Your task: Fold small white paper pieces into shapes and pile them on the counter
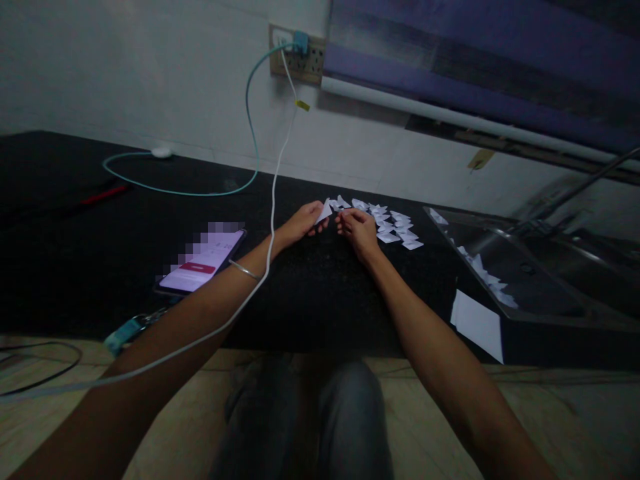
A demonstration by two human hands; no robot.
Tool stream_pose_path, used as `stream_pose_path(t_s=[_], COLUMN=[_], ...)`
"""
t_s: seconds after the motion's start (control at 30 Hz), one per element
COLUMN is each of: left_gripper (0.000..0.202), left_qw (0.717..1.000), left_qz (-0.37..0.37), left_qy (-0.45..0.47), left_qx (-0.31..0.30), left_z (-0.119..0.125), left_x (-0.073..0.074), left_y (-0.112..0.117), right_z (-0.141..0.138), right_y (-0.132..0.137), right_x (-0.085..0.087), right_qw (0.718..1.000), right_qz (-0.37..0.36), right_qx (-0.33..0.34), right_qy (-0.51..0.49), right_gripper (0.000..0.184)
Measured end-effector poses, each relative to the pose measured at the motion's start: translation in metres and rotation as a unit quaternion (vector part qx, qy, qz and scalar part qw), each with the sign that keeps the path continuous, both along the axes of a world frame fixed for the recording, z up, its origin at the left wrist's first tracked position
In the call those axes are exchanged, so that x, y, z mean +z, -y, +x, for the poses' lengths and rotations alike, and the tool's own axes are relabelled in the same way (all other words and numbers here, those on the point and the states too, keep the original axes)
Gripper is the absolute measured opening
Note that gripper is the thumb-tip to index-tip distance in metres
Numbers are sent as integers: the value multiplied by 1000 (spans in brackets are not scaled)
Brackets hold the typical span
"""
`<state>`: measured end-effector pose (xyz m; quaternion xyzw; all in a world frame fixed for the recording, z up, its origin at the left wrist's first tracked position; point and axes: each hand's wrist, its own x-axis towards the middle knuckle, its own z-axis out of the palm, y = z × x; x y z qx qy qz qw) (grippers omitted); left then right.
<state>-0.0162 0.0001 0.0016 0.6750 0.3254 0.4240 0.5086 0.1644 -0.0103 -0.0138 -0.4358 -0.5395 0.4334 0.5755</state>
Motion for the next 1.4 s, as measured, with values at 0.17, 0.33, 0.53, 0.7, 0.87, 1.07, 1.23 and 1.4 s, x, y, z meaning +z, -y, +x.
stream_pose_path(t_s=[0.17, 0.33, 0.53, 0.7, 0.87, 1.07, 1.23, 1.4], left_gripper=[39, 35, 38, 40, 36, 34, 31, 29], left_qw=[997, 995, 991, 992, 991, 991, 991, 992], left_qz=[31, 41, 73, 62, 66, 68, 66, 66], left_qy=[-12, -35, -62, -64, -60, -59, -39, -28], left_qx=[-66, -78, -95, -88, -104, -96, -111, -102], left_z=[-2, 0, 0, 0, 0, -1, -1, -1], left_x=[-2, -7, -10, -10, -10, -8, -11, -12], left_y=[-3, -8, -8, -8, -9, -7, -11, -11], right_z=[-3, -2, -2, -2, -2, -2, 0, 1], right_y=[6, 8, 7, 10, 11, 11, 13, 11], right_x=[7, 9, 9, 14, 16, 17, 17, 13], right_qw=[997, 996, 994, 993, 990, 988, 989, 991], right_qz=[-60, -60, -85, -93, -104, -120, -102, -92], right_qx=[19, 48, 54, 63, 77, 71, 86, 92], right_qy=[-43, -34, -46, -42, -56, -66, -57, -24], right_gripper=[19, 22, 26, 28, 29, 27, 24, 12])
